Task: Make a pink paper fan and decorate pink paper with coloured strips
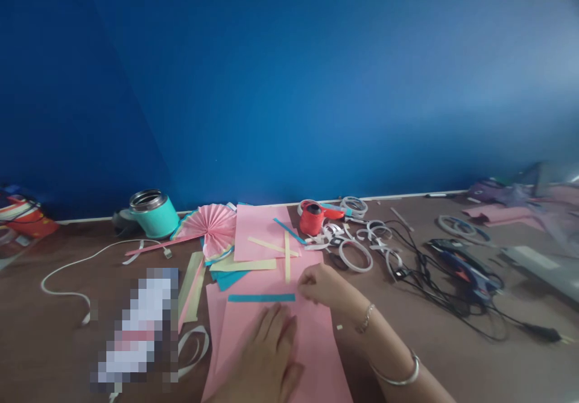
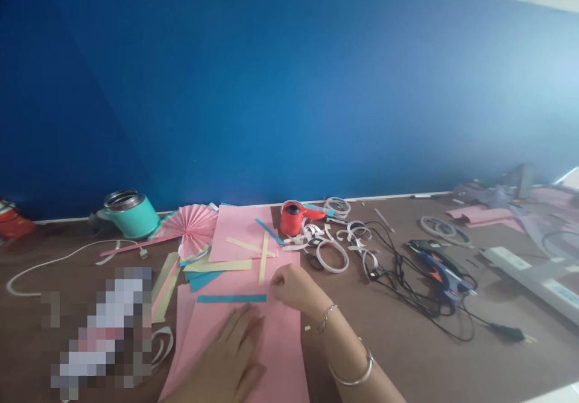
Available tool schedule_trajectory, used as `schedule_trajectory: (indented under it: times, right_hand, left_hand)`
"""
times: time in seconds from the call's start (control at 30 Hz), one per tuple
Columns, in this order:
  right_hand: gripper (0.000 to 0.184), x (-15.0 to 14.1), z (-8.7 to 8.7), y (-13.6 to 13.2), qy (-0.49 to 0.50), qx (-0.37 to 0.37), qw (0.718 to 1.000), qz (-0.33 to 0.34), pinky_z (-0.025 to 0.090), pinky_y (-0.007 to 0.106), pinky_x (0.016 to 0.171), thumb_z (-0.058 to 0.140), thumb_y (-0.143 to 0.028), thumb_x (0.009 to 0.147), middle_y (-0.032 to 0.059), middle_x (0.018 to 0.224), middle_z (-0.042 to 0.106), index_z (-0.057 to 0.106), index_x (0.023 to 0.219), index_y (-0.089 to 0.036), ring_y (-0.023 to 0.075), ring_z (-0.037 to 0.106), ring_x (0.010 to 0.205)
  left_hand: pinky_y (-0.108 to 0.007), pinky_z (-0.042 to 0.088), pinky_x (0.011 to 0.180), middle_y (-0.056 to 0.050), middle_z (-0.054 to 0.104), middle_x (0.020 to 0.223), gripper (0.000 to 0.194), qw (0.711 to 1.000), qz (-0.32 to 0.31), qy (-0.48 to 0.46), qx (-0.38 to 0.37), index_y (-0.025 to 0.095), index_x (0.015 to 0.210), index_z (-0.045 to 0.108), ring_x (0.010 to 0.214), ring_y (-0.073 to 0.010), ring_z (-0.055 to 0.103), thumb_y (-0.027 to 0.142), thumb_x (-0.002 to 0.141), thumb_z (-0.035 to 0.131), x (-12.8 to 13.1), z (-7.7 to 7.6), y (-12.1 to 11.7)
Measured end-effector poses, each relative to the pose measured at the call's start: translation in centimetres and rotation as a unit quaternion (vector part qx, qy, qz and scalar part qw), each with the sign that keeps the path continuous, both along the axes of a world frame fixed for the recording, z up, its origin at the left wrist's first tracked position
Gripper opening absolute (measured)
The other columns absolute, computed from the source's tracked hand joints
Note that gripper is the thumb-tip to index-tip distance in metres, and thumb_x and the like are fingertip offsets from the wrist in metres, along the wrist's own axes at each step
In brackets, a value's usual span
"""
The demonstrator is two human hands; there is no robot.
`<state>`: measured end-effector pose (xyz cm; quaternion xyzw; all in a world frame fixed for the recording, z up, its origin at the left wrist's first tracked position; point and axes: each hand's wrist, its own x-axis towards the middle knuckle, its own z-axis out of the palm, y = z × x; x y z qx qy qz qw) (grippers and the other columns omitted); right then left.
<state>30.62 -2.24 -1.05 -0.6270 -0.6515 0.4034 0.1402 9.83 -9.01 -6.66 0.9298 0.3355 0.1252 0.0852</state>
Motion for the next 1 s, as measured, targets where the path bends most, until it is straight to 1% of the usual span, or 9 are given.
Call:
schedule_trajectory:
  times: [0.07,0.13,0.23,0.33,0.4,0.47,0.57,0.73,1.0]
  right_hand:
    - [0.017,-0.2,-0.1,-0.4,-0.059,0.075,0.995,0.029,0.041,0.025,0.061,0.058,-0.019,0.062,0.0049,0.077,0.067,0.067,0.076,-0.017,0.0173,0.059,0.07]
    - [0.022,-0.4,0.0,-0.7,-0.107,0.119,0.985,0.061,0.041,0.026,0.069,0.059,-0.017,0.06,0.0061,0.087,0.065,0.067,0.081,-0.018,0.0193,0.058,0.08]
    - [0.017,-0.8,0.2,-0.9,-0.139,0.144,0.975,0.099,0.04,0.026,0.069,0.053,-0.01,0.06,0.0076,0.084,0.063,0.065,0.071,-0.016,0.0192,0.056,0.082]
    - [0.016,-1.0,0.4,-0.8,-0.088,0.127,0.982,0.111,0.04,0.023,0.063,0.05,-0.006,0.059,0.0049,0.075,0.063,0.062,0.063,-0.016,0.016,0.057,0.072]
    - [0.016,-1.0,0.4,-0.7,-0.028,0.089,0.991,0.1,0.039,0.021,0.057,0.052,-0.008,0.059,0.0018,0.07,0.064,0.063,0.066,-0.017,0.0138,0.057,0.066]
    - [0.015,-1.0,0.5,-0.5,0.024,0.054,0.994,0.088,0.039,0.02,0.054,0.054,-0.01,0.06,0.0002,0.068,0.065,0.064,0.069,-0.017,0.0127,0.057,0.062]
    - [0.016,-0.9,0.3,-0.3,0.082,0.024,0.992,0.089,0.04,0.019,0.052,0.057,-0.012,0.061,0.0002,0.068,0.066,0.067,0.073,-0.017,0.0122,0.057,0.062]
    - [0.018,-1.0,-0.2,-0.1,0.17,-0.066,0.981,0.073,0.037,0.018,0.044,0.062,-0.016,0.06,-0.0011,0.062,0.063,0.067,0.077,-0.015,0.0092,0.052,0.05]
    - [0.022,-0.7,-0.4,0.3,0.235,-0.105,0.963,0.08,0.036,0.017,0.045,0.066,-0.018,0.059,-0.003,0.063,0.062,0.069,0.08,-0.015,0.0063,0.048,0.05]
  left_hand:
    - [-0.049,0.041,0.101,-0.017,0.043,0.14,0.056,1.0,0.01,-0.015,-0.019,0.015,0.137,0.04,0.128,-0.0346,0.04,0.036,0.086,0.051,0.0,0.2,0.0]
    - [-0.049,0.043,0.099,-0.018,0.046,0.137,0.054,0.999,0.019,-0.029,-0.04,0.015,0.134,0.043,0.125,-0.0338,0.043,0.034,0.084,0.053,0.0,0.5,-0.1]
    - [-0.045,0.045,0.098,-0.016,0.049,0.133,0.049,0.996,0.04,-0.056,-0.061,0.016,0.132,0.046,0.123,-0.0304,0.046,0.026,0.084,0.051,-0.1,1.6,0.1]
    - [-0.045,0.045,0.099,-0.013,0.052,0.129,0.046,0.989,0.088,-0.097,-0.065,0.019,0.127,0.05,0.12,-0.0269,0.048,0.013,0.082,0.045,-0.5,3.3,0.8]
    - [-0.048,0.042,0.1,-0.01,0.056,0.125,0.052,0.982,0.128,-0.122,-0.059,0.022,0.122,0.054,0.119,-0.0265,0.048,0.003,0.075,0.045,-0.6,4.7,1.8]
    - [-0.048,0.042,0.098,-0.008,0.061,0.115,0.051,0.976,0.146,-0.141,-0.073,0.023,0.116,0.058,0.113,-0.0259,0.051,0.002,0.071,0.047,-0.5,5.9,3.0]
    - [-0.039,0.045,0.091,-0.006,0.066,0.102,0.034,0.964,0.14,-0.171,-0.145,0.021,0.099,0.066,0.102,-0.0226,0.057,0.005,0.072,0.052,0.1,7.0,4.8]
    - [-0.029,0.047,0.073,-0.004,0.069,0.082,0.02,0.939,0.14,-0.175,-0.261,0.019,0.078,0.068,0.081,-0.0191,0.062,0.009,0.072,0.052,0.9,6.4,6.0]
    - [-0.023,0.043,0.066,0.0,0.065,0.076,0.013,0.93,0.113,-0.219,-0.273,0.02,0.073,0.06,0.074,-0.0153,0.059,0.013,0.076,0.049,0.7,5.3,5.8]
